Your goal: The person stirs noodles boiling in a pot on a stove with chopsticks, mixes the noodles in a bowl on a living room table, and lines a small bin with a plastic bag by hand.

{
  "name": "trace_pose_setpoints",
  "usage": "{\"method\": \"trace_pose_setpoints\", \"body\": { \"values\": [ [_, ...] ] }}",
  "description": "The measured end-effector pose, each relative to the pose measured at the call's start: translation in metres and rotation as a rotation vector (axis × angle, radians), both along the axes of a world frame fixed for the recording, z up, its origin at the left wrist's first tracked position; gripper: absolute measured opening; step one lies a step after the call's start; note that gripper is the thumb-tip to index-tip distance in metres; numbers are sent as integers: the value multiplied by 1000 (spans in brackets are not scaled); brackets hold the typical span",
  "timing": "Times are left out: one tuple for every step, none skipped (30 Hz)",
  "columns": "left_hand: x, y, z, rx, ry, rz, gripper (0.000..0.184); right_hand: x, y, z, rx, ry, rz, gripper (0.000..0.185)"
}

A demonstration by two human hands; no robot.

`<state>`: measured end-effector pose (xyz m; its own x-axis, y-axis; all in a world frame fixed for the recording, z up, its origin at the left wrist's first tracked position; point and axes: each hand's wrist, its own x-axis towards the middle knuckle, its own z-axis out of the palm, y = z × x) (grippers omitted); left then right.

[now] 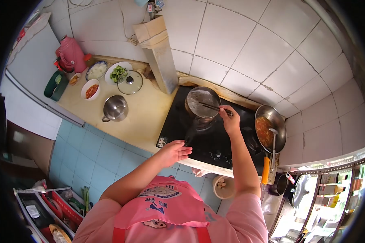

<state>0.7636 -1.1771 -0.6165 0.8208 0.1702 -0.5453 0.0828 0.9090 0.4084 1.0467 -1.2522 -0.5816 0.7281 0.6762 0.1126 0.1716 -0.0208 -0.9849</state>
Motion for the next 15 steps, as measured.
{"method": "trace_pose_setpoints", "body": {
  "values": [
    [-1,1,1,-1,-4,-9,25,-4,-6,9,31,85,18,14],
    [-2,2,2,5,10,-10,26,-10,-13,20,31,81,11,14],
    [-2,3,3,11,24,-12,27,-17,-22,31,60,7,-14,15],
    [-2,4,2,10,20,-19,27,-24,-31,40,88,-67,-39,15],
    [-3,4,2,14,27,-14,27,-32,-41,46,76,-193,-69,12],
    [-4,4,1,19,36,-9,28,-43,-51,57,74,-194,-77,12],
    [-4,5,1,20,37,-8,28,-57,-58,69,20,-447,-83,10],
    [-5,5,1,20,36,-15,28,-69,-64,75,-36,-698,-87,10],
    [-5,6,2,17,40,-10,27,-79,-66,74,-8,-775,-72,11],
    [-6,5,2,13,45,-6,27,-88,-69,72,20,-851,-56,13],
    [-6,5,-1,12,44,-13,27,-94,-73,63,-20,-840,-38,16],
    [-5,5,-6,9,41,-13,26,-100,-76,56,-62,-782,-7,17],
    [-5,5,-6,7,38,-12,26,-99,-79,45,-75,-760,12,18],
    [-4,5,-6,8,37,-14,26,-99,-81,37,-85,-739,33,18],
    [-5,5,-2,7,34,-24,26,-104,-83,40,-103,-733,10,19]
  ]
}}
